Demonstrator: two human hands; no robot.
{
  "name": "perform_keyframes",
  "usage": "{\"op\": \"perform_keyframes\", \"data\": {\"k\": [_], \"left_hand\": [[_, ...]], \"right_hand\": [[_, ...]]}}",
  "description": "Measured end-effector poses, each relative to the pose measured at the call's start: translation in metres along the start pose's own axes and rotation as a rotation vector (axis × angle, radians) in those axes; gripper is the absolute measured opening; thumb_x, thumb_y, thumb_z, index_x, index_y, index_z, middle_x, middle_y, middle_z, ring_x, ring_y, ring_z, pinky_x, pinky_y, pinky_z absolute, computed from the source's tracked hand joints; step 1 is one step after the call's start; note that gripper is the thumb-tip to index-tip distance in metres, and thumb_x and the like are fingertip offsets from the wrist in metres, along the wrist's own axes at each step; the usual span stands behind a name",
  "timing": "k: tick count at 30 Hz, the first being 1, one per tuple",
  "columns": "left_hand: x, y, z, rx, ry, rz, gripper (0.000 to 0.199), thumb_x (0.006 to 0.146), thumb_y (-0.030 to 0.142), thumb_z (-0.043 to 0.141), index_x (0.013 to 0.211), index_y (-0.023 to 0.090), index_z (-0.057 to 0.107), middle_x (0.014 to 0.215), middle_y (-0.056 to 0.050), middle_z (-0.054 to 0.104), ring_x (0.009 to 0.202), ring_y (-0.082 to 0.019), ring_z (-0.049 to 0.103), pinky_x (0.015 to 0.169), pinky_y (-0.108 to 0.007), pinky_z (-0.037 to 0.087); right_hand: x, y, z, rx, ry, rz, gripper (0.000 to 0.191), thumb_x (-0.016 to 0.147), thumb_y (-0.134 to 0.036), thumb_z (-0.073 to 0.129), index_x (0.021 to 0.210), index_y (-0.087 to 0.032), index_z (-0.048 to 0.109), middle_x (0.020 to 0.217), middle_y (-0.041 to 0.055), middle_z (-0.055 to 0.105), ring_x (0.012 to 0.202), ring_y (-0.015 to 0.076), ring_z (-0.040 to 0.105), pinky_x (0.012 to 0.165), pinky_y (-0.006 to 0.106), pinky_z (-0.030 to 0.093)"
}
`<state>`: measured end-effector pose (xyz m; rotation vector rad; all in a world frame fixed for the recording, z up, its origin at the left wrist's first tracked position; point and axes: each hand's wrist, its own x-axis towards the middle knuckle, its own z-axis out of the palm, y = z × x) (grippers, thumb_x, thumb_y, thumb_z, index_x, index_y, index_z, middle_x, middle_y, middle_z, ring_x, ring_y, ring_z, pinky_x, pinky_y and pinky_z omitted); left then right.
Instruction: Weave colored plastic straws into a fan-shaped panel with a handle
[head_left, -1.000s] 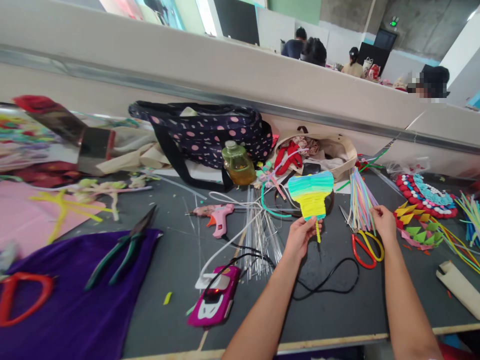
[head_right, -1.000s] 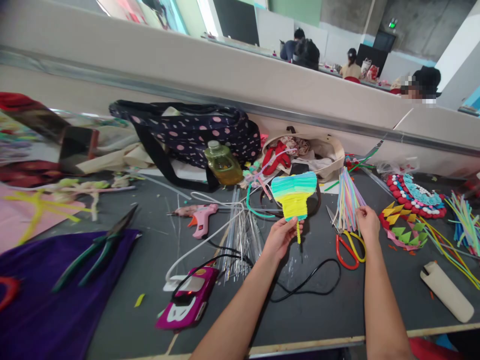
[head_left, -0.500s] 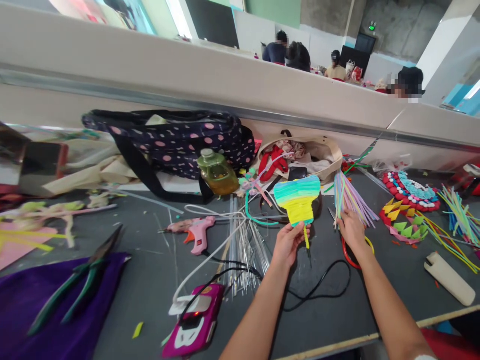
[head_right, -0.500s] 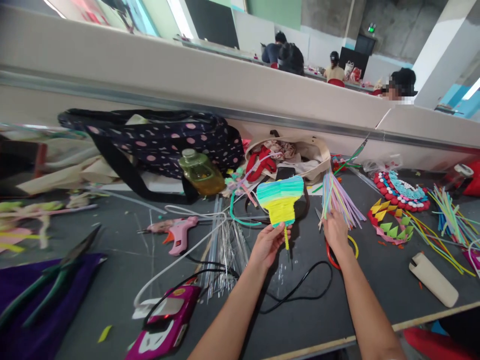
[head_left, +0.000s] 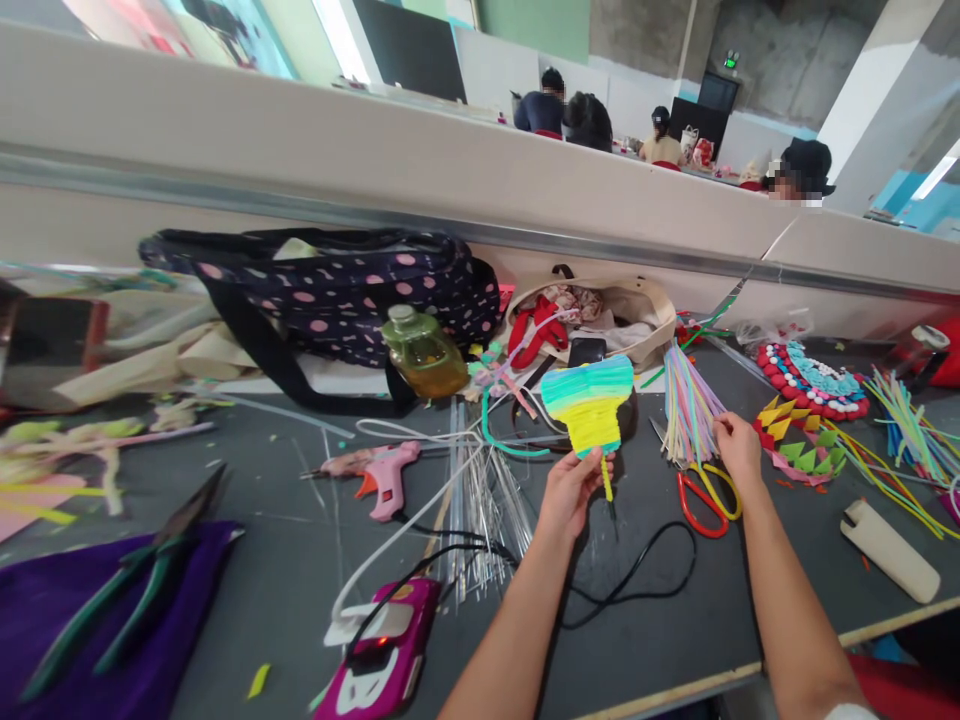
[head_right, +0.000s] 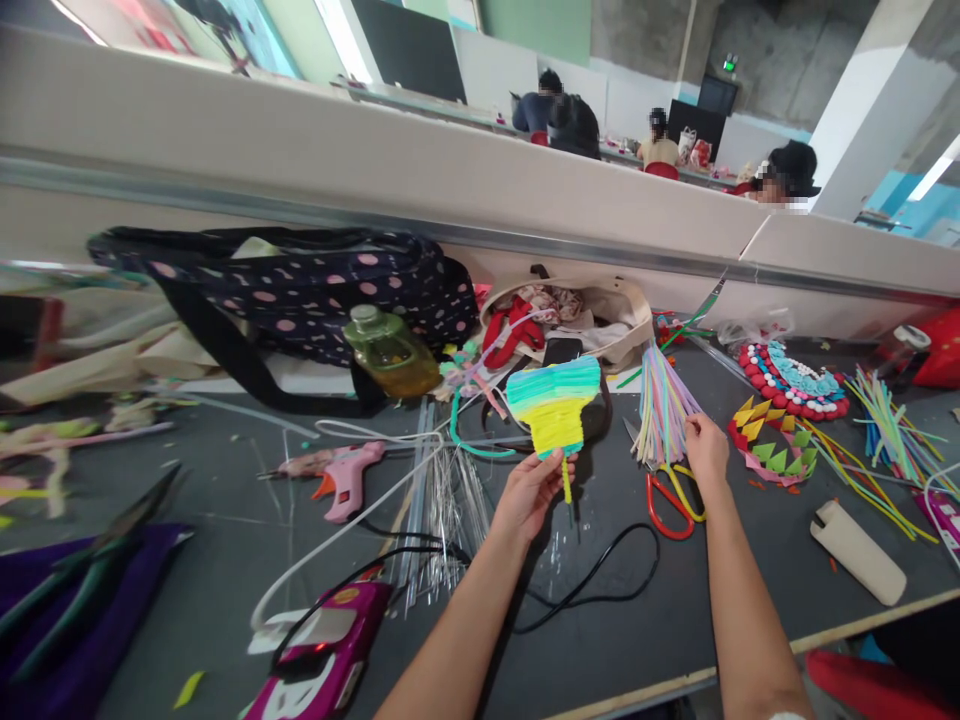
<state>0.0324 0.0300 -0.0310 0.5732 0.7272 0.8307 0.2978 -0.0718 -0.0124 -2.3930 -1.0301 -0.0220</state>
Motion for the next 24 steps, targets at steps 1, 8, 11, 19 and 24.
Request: {"op": "perform_keyframes", "data": {"k": [1, 8, 11, 19, 24], "left_hand": [[0.0, 0.0, 0.0, -0.001, 0.0, -0.002, 0.037, 0.055, 0.03, 0.088, 0.081, 0.009, 0.072, 0.073, -0.008, 0.073, 0.058, -0.011, 0.064, 0.055, -0.02, 0.051], [-0.001, 0.001, 0.001, 0.002, -0.002, -0.005, 0.034, 0.058, 0.028, 0.086, 0.081, 0.009, 0.071, 0.073, -0.008, 0.073, 0.058, -0.011, 0.064, 0.055, -0.02, 0.051], [-0.002, 0.001, 0.001, 0.002, 0.0, -0.007, 0.033, 0.058, 0.027, 0.086, 0.081, 0.009, 0.071, 0.073, -0.008, 0.073, 0.058, -0.011, 0.064, 0.056, -0.02, 0.051], [-0.001, 0.0, 0.0, 0.007, -0.015, 0.004, 0.034, 0.057, 0.029, 0.086, 0.081, 0.009, 0.071, 0.073, -0.008, 0.073, 0.058, -0.011, 0.064, 0.056, -0.02, 0.052], [-0.001, 0.001, -0.001, 0.011, -0.015, 0.01, 0.038, 0.054, 0.032, 0.088, 0.08, 0.009, 0.072, 0.073, -0.008, 0.073, 0.058, -0.011, 0.064, 0.053, -0.018, 0.049]], "right_hand": [[0.001, 0.002, -0.001, 0.003, -0.009, 0.014, 0.025, 0.086, -0.028, 0.047, 0.095, -0.021, 0.07, 0.089, 0.007, 0.073, 0.083, 0.023, 0.066, 0.07, 0.029, 0.044], [-0.007, -0.002, 0.012, 0.028, -0.18, 0.04, 0.013, 0.078, -0.035, 0.064, 0.08, -0.023, 0.064, 0.073, -0.0008, 0.069, 0.069, 0.0168, 0.064, 0.059, 0.023, 0.037], [-0.013, -0.01, 0.019, 0.017, -0.203, 0.062, 0.013, 0.077, -0.034, 0.067, 0.082, -0.023, 0.063, 0.072, -0.0016, 0.068, 0.07, 0.0164, 0.063, 0.059, 0.023, 0.035], [-0.015, -0.009, 0.016, 0.095, -0.166, 0.124, 0.013, 0.073, -0.03, 0.068, 0.083, -0.022, 0.065, 0.072, 0.0007, 0.066, 0.075, 0.0202, 0.062, 0.065, 0.026, 0.037], [-0.014, 0.001, 0.009, 0.327, -0.176, 0.101, 0.023, 0.073, -0.04, 0.06, 0.076, -0.019, 0.067, 0.066, 0.0018, 0.064, 0.065, 0.0186, 0.058, 0.06, 0.026, 0.039]]}}
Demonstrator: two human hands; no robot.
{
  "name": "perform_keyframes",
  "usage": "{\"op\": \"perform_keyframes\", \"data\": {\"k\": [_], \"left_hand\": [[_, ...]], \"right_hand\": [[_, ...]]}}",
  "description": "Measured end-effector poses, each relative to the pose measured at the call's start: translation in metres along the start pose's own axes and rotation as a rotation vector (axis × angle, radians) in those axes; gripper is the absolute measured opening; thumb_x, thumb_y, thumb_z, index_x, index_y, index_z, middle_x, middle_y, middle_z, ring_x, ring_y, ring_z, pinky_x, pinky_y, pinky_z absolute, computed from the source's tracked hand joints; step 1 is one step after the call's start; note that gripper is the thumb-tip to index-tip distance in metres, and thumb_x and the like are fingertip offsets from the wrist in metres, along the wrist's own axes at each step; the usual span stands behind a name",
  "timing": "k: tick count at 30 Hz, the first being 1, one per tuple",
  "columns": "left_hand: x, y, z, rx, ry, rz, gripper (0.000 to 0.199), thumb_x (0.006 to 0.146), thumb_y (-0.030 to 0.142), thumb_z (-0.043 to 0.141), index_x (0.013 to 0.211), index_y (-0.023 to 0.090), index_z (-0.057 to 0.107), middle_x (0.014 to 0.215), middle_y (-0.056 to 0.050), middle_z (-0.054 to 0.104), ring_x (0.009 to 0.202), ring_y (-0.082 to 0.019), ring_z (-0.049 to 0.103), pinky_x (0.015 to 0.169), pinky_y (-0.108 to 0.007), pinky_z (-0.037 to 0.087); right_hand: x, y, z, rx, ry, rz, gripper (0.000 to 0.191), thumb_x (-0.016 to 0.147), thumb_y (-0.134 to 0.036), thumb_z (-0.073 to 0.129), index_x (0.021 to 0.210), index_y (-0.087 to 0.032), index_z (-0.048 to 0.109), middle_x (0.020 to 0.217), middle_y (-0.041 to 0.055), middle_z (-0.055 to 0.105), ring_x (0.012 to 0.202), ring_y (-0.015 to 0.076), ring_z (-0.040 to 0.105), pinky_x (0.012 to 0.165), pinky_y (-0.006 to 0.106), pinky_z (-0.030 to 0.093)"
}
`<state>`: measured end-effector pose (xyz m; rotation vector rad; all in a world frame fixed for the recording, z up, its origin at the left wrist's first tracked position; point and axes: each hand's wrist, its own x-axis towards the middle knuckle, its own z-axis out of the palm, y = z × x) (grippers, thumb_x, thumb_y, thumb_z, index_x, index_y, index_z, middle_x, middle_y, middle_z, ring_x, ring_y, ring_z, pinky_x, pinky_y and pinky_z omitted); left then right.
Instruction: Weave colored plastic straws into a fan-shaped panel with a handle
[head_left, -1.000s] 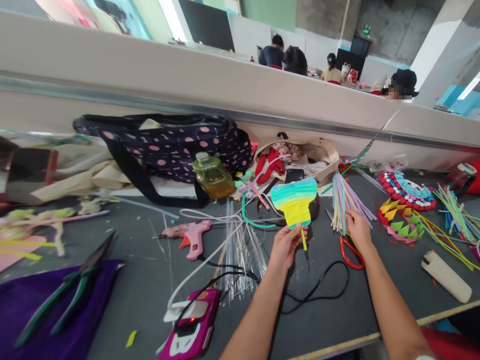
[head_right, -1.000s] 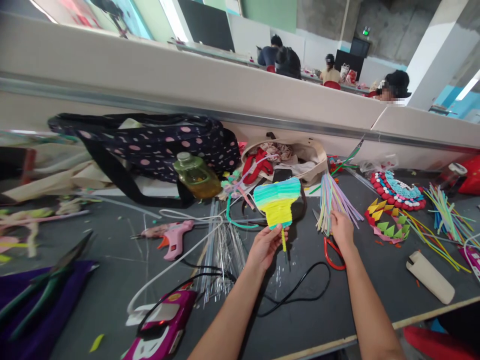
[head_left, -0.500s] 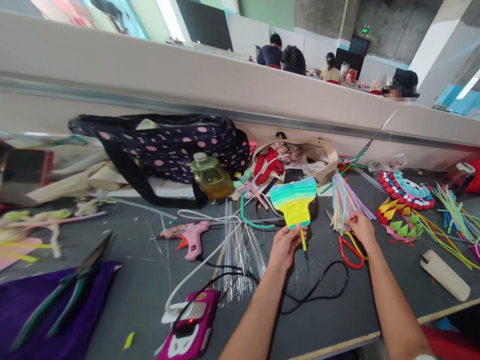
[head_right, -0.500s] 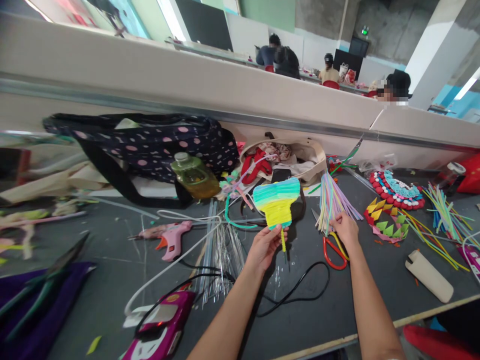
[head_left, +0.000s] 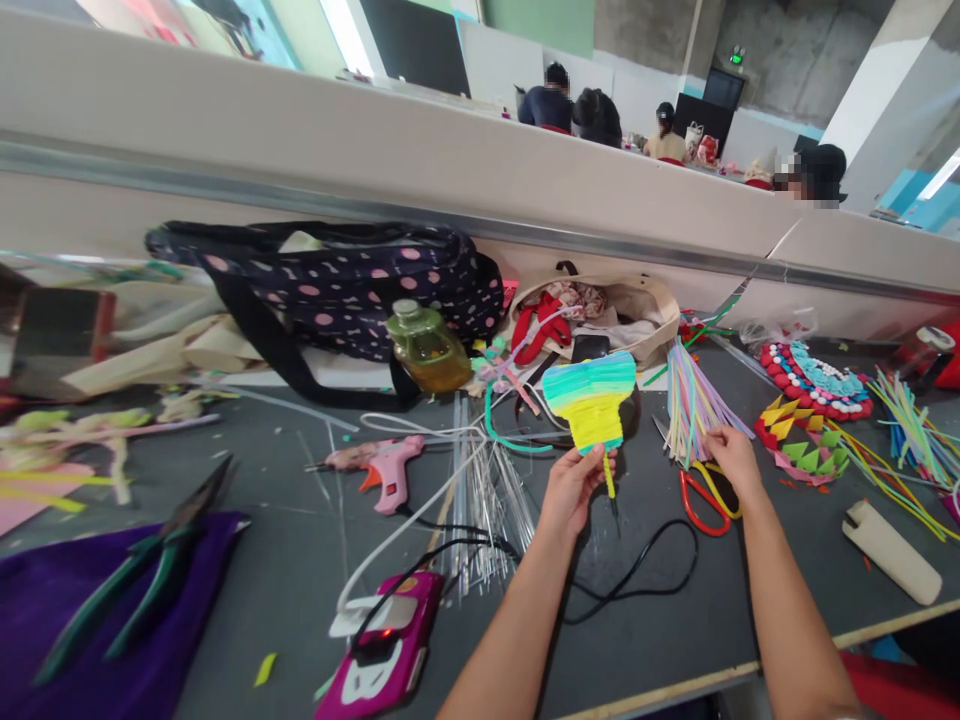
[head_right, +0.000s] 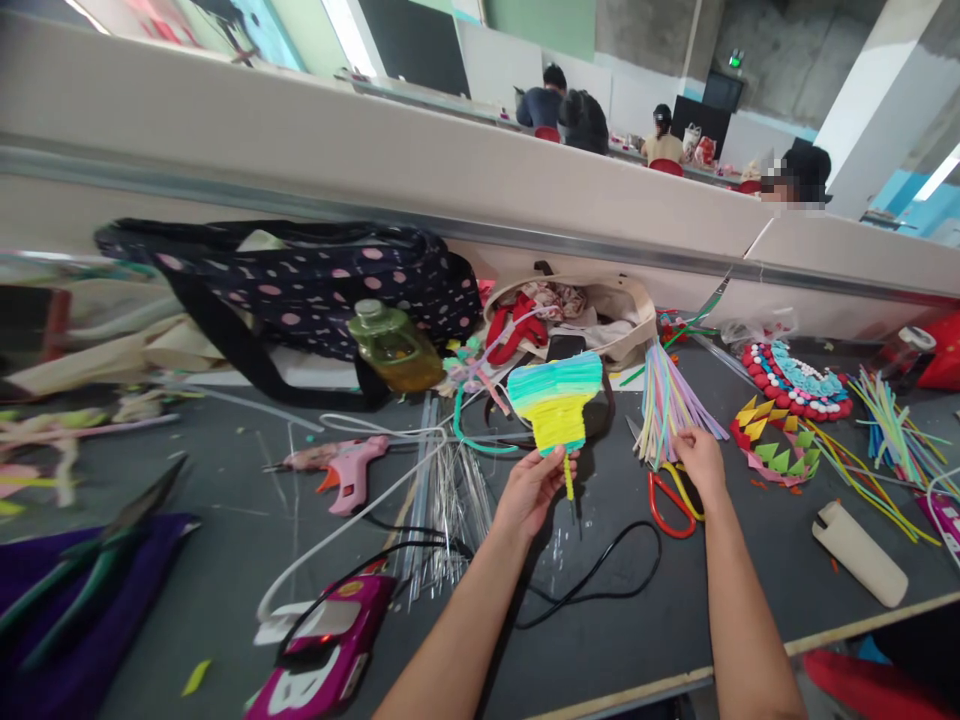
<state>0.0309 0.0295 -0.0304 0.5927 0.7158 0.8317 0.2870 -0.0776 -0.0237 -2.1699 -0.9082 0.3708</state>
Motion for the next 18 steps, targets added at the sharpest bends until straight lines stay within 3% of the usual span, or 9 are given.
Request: {"op": "perform_keyframes", "data": {"k": [9, 14, 18], "left_hand": [[-0.003, 0.002, 0.004, -0.013, 0.003, -0.003, 0.036, 0.057, 0.03, 0.087, 0.082, 0.01, 0.071, 0.074, -0.007, 0.073, 0.058, -0.011, 0.064, 0.056, -0.02, 0.052], [-0.003, 0.002, 0.003, -0.016, 0.003, 0.002, 0.035, 0.058, 0.03, 0.087, 0.082, 0.009, 0.071, 0.074, -0.008, 0.073, 0.059, -0.011, 0.064, 0.057, -0.021, 0.052], [-0.003, 0.001, 0.002, -0.016, 0.001, 0.001, 0.037, 0.058, 0.031, 0.087, 0.083, 0.009, 0.071, 0.074, -0.008, 0.073, 0.059, -0.011, 0.064, 0.057, -0.02, 0.052]], "right_hand": [[-0.016, -0.004, -0.013, 0.311, -0.083, 0.03, 0.037, 0.072, -0.054, 0.059, 0.075, -0.017, 0.061, 0.056, -0.0038, 0.051, 0.045, 0.0093, 0.042, 0.041, 0.02, 0.027], [-0.016, 0.001, -0.012, 0.272, -0.082, -0.009, 0.038, 0.073, -0.054, 0.058, 0.077, -0.017, 0.062, 0.059, -0.0018, 0.055, 0.049, 0.0115, 0.047, 0.044, 0.021, 0.032], [-0.009, 0.007, -0.014, 0.124, -0.06, -0.089, 0.035, 0.074, -0.051, 0.059, 0.069, -0.017, 0.065, 0.063, 0.0019, 0.062, 0.061, 0.0167, 0.055, 0.056, 0.025, 0.041]]}}
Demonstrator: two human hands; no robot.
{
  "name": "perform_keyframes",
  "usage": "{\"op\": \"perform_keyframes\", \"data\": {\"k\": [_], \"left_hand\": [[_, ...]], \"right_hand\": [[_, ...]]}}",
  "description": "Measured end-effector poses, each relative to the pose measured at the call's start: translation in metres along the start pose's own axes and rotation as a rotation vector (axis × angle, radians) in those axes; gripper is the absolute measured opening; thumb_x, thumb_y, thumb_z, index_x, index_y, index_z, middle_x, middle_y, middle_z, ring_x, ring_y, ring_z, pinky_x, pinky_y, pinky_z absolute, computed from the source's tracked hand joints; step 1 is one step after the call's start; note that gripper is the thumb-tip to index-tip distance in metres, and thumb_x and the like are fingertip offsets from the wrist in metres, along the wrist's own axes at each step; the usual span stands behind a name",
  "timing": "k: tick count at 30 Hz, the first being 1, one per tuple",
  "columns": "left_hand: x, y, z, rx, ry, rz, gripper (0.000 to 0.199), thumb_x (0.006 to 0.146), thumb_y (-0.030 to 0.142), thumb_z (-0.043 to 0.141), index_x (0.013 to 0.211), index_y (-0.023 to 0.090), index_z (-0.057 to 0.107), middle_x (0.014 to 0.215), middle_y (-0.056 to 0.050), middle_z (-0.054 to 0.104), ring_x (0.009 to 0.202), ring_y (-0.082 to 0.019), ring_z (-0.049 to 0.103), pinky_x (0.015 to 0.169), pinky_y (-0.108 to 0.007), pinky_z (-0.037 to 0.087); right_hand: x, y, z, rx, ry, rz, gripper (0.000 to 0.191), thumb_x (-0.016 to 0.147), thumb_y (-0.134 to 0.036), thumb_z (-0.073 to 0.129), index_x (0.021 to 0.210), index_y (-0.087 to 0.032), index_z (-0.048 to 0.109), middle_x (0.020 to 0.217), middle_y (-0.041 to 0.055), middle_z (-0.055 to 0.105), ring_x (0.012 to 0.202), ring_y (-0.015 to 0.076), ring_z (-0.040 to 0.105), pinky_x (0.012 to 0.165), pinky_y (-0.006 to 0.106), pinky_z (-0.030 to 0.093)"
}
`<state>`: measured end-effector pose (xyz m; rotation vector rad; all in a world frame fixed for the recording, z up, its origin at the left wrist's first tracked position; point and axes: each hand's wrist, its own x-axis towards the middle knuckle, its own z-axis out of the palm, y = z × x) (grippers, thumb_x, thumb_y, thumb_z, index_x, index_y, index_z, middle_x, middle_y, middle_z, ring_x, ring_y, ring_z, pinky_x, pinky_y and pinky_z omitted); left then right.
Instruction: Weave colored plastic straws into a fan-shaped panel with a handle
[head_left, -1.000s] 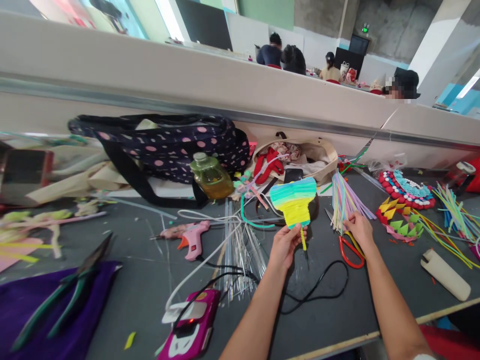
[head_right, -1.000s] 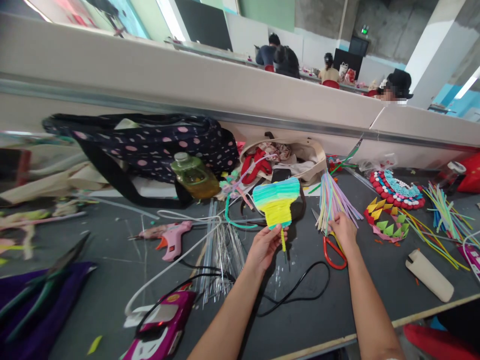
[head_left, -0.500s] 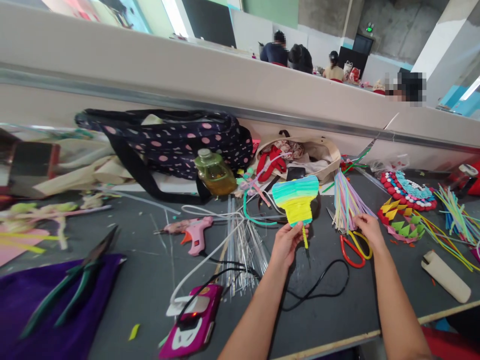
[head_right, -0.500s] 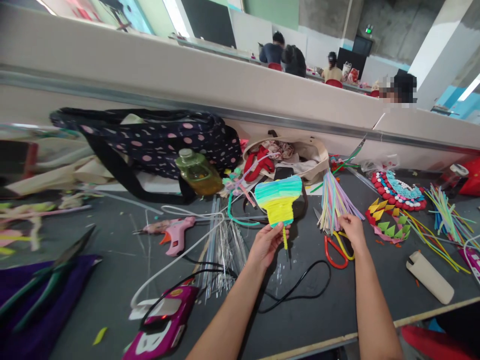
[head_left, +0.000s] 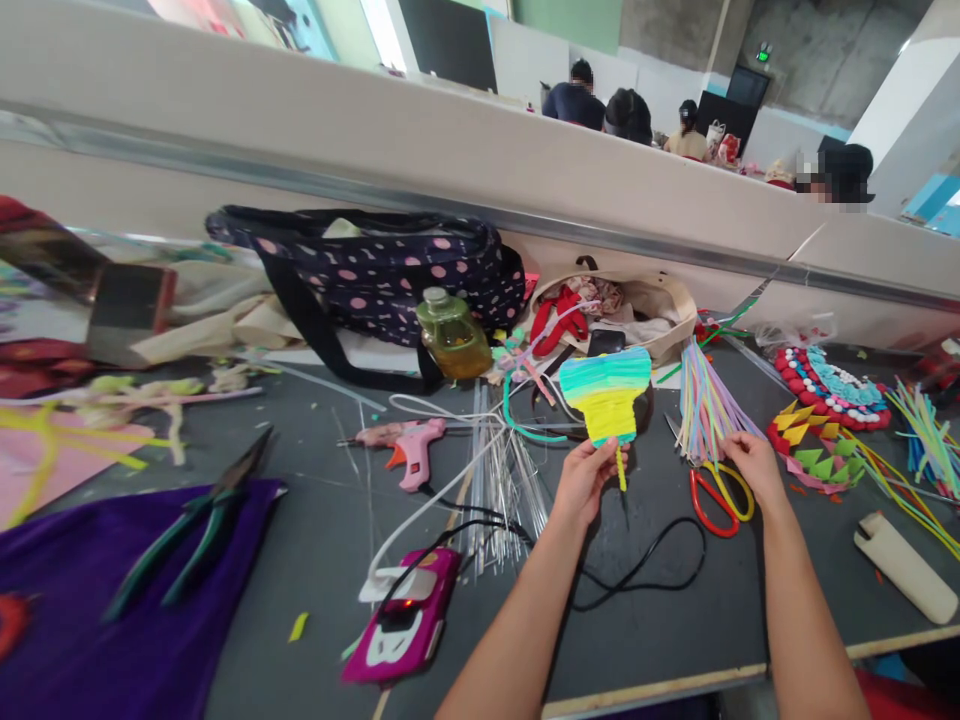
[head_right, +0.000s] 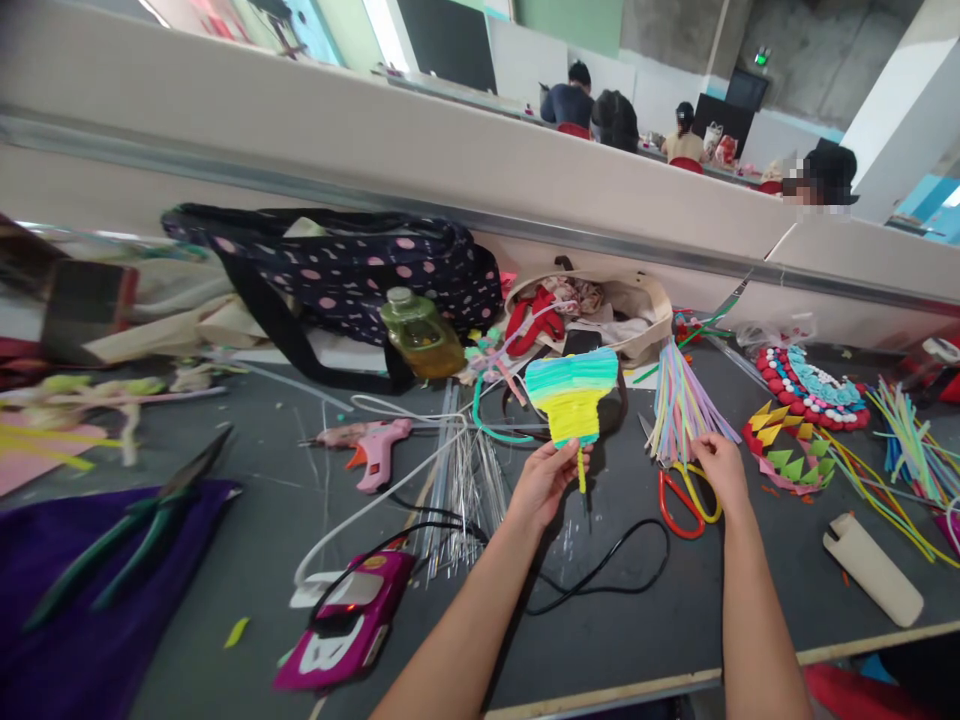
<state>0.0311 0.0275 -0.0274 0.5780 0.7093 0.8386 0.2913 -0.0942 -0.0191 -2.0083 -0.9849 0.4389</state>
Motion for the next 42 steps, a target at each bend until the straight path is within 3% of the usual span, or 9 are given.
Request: {"op": "perform_keyframes", "data": {"k": [3, 9, 13, 21, 26, 31, 34, 42], "left_hand": [[0.001, 0.0, -0.001, 0.001, -0.004, -0.001, 0.037, 0.058, 0.031, 0.087, 0.083, 0.009, 0.071, 0.075, -0.008, 0.073, 0.06, -0.011, 0.064, 0.057, -0.02, 0.052], [0.001, 0.0, 0.0, 0.01, 0.006, -0.004, 0.036, 0.058, 0.03, 0.086, 0.084, 0.009, 0.071, 0.075, -0.007, 0.073, 0.059, -0.011, 0.064, 0.056, -0.02, 0.052], [0.0, 0.001, 0.0, 0.011, 0.009, -0.008, 0.035, 0.059, 0.028, 0.086, 0.084, 0.009, 0.071, 0.075, -0.008, 0.073, 0.059, -0.011, 0.064, 0.056, -0.02, 0.051], [0.0, 0.002, 0.0, 0.021, 0.005, -0.014, 0.033, 0.058, 0.029, 0.086, 0.081, 0.01, 0.071, 0.074, -0.007, 0.073, 0.058, -0.01, 0.064, 0.056, -0.019, 0.051], [0.0, 0.002, 0.001, 0.02, 0.006, -0.023, 0.034, 0.057, 0.028, 0.087, 0.081, 0.01, 0.071, 0.074, -0.007, 0.073, 0.058, -0.011, 0.064, 0.056, -0.019, 0.052], [0.001, 0.002, 0.001, 0.019, 0.01, -0.015, 0.032, 0.058, 0.027, 0.086, 0.082, 0.01, 0.071, 0.074, -0.007, 0.073, 0.059, -0.011, 0.064, 0.056, -0.02, 0.052], [0.001, 0.002, 0.001, 0.016, 0.006, -0.016, 0.032, 0.059, 0.026, 0.086, 0.082, 0.01, 0.071, 0.074, -0.007, 0.073, 0.059, -0.011, 0.064, 0.056, -0.02, 0.052], [0.001, 0.001, 0.0, 0.016, 0.003, -0.013, 0.034, 0.058, 0.028, 0.087, 0.081, 0.009, 0.071, 0.074, -0.007, 0.073, 0.058, -0.011, 0.064, 0.056, -0.02, 0.051]], "right_hand": [[0.008, 0.001, -0.002, -0.153, 0.0, -0.028, 0.033, 0.077, -0.046, 0.056, 0.067, -0.017, 0.068, 0.065, 0.0031, 0.065, 0.065, 0.0192, 0.059, 0.062, 0.026, 0.042], [0.033, 0.003, 0.006, -0.473, 0.172, 0.065, 0.025, 0.084, -0.031, 0.052, 0.089, -0.019, 0.072, 0.087, 0.0116, 0.07, 0.083, 0.0249, 0.063, 0.069, 0.03, 0.042], [0.045, 0.001, 0.02, -0.582, 0.153, 0.059, 0.019, 0.083, -0.027, 0.056, 0.091, -0.02, 0.072, 0.087, 0.01, 0.07, 0.085, 0.0227, 0.064, 0.07, 0.028, 0.042], [0.021, -0.03, 0.054, -0.622, 0.064, -0.151, 0.03, 0.093, -0.03, 0.047, 0.109, -0.018, 0.068, 0.102, 0.0112, 0.069, 0.098, 0.022, 0.061, 0.083, 0.027, 0.041], [0.01, -0.04, 0.067, -0.598, 0.007, -0.207, 0.027, 0.093, -0.028, 0.046, 0.106, -0.017, 0.068, 0.101, 0.0122, 0.069, 0.099, 0.0226, 0.061, 0.085, 0.027, 0.041], [0.013, -0.035, 0.063, -0.527, 0.038, -0.172, 0.027, 0.091, -0.027, 0.048, 0.109, -0.017, 0.065, 0.103, 0.0109, 0.069, 0.098, 0.022, 0.063, 0.083, 0.027, 0.042], [0.015, -0.028, 0.057, -0.471, 0.089, -0.106, 0.026, 0.089, -0.028, 0.05, 0.107, -0.017, 0.064, 0.095, 0.0079, 0.071, 0.088, 0.0206, 0.066, 0.075, 0.026, 0.044], [0.021, -0.008, 0.032, -0.344, 0.15, -0.012, 0.026, 0.084, -0.037, 0.05, 0.08, -0.019, 0.068, 0.071, 0.0039, 0.07, 0.066, 0.0204, 0.064, 0.058, 0.026, 0.042]]}}
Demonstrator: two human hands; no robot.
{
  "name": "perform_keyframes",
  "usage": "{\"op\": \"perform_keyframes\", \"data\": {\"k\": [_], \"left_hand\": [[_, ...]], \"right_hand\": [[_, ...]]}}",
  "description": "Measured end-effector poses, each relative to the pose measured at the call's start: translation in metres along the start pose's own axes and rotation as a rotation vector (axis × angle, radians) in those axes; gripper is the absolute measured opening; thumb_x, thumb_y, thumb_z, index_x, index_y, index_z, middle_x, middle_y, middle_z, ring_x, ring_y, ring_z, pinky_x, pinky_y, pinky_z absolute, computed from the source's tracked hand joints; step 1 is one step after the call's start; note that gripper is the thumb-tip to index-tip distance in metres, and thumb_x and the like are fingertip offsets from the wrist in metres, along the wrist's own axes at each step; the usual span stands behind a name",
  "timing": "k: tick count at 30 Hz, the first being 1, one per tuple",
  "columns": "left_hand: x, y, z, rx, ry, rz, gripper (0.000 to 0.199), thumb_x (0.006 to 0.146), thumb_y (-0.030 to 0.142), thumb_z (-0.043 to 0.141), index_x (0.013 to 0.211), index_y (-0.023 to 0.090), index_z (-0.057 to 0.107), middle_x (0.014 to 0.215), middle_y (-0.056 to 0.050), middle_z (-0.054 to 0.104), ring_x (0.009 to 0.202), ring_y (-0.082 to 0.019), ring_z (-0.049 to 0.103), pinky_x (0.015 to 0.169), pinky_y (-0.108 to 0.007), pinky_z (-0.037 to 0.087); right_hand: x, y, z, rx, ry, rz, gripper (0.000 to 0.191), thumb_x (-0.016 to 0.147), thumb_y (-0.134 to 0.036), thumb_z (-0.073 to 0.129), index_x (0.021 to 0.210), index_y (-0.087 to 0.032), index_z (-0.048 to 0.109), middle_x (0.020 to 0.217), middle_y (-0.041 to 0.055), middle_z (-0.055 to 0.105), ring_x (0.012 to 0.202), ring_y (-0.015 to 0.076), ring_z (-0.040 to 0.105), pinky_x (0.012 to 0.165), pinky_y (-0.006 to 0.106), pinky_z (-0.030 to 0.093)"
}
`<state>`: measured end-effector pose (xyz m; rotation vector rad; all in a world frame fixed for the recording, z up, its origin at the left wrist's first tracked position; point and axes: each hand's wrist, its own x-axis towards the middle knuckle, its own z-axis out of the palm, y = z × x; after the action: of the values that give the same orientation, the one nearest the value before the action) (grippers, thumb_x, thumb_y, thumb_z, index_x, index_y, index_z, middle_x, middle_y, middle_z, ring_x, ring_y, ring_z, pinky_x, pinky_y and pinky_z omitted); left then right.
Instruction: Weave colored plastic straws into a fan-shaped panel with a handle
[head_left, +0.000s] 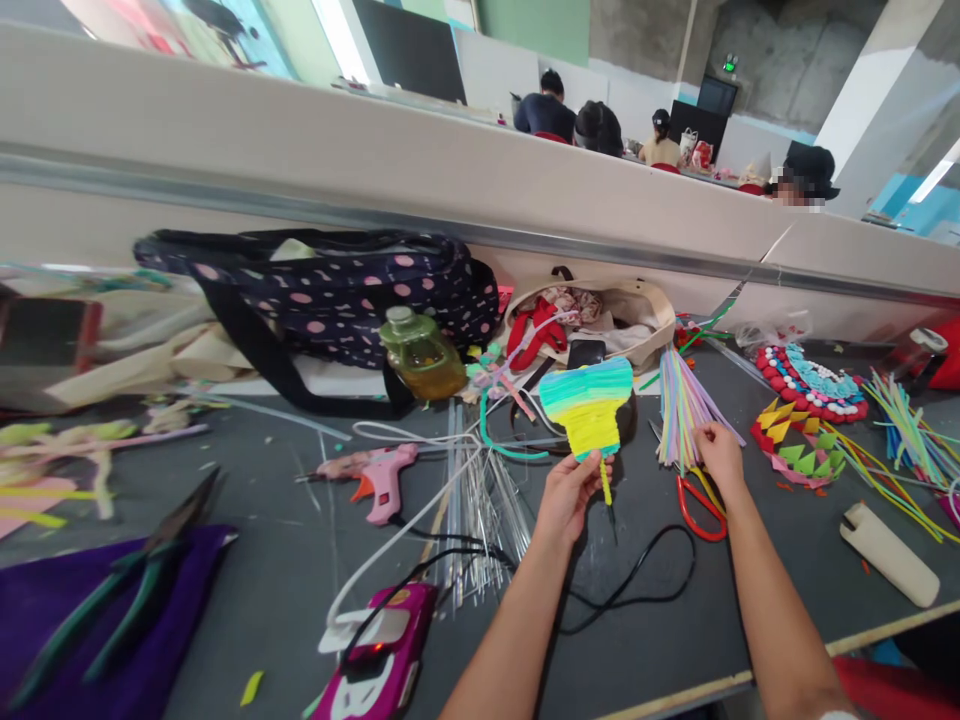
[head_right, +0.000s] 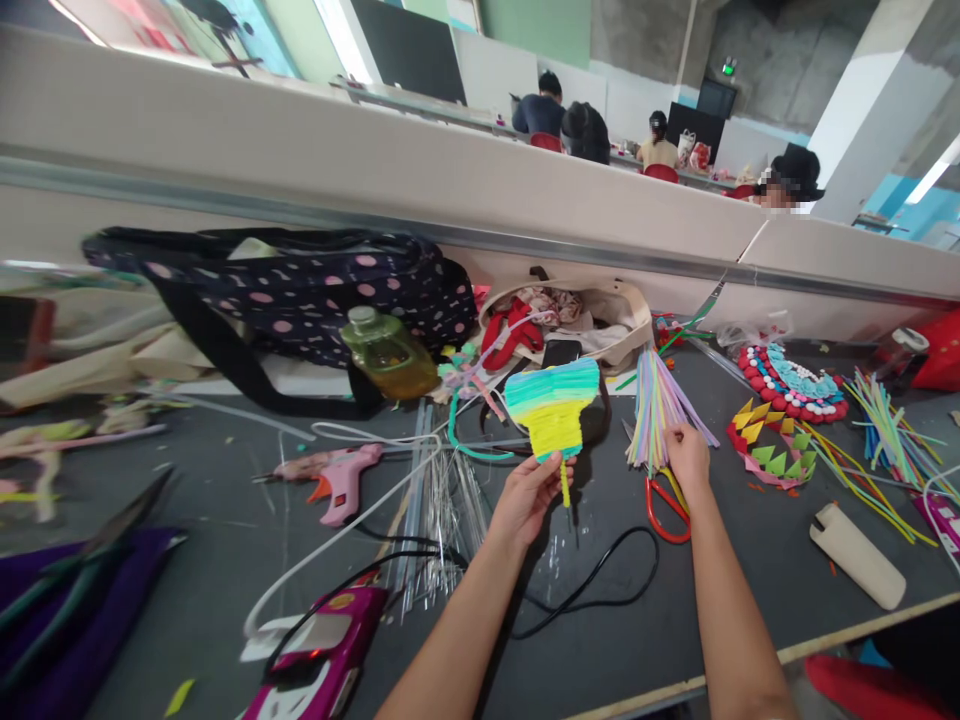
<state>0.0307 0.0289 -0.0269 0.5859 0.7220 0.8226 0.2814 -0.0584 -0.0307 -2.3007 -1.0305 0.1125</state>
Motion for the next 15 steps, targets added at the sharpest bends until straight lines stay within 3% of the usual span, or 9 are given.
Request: {"op": "perform_keyframes", "data": {"k": [7, 11, 15], "left_hand": [[-0.0007, -0.0006, 0.0001, -0.011, -0.002, -0.001, 0.033, 0.058, 0.028, 0.086, 0.081, 0.009, 0.072, 0.073, -0.008, 0.073, 0.058, -0.011, 0.064, 0.056, -0.02, 0.051], [0.0002, -0.0013, -0.0005, -0.012, 0.006, -0.002, 0.037, 0.056, 0.029, 0.088, 0.083, 0.009, 0.072, 0.074, -0.008, 0.073, 0.059, -0.011, 0.064, 0.055, -0.02, 0.051], [0.0006, -0.0013, -0.0001, -0.017, 0.001, -0.002, 0.039, 0.054, 0.031, 0.089, 0.082, 0.009, 0.072, 0.074, -0.008, 0.073, 0.058, -0.011, 0.064, 0.054, -0.02, 0.051]], "right_hand": [[0.0052, 0.0108, -0.0061, 0.04, -0.053, 0.005, 0.03, 0.081, -0.041, 0.051, 0.076, -0.019, 0.07, 0.064, 0.0025, 0.068, 0.06, 0.0192, 0.062, 0.056, 0.025, 0.042], [0.007, 0.0111, -0.0051, -0.02, -0.031, 0.033, 0.017, 0.076, -0.031, 0.057, 0.077, -0.02, 0.07, 0.071, 0.0039, 0.07, 0.066, 0.0199, 0.063, 0.058, 0.026, 0.04], [0.0051, 0.0095, -0.0079, -0.059, 0.036, 0.04, 0.02, 0.077, -0.026, 0.053, 0.088, -0.02, 0.069, 0.081, 0.0069, 0.07, 0.074, 0.0217, 0.063, 0.063, 0.027, 0.041]]}}
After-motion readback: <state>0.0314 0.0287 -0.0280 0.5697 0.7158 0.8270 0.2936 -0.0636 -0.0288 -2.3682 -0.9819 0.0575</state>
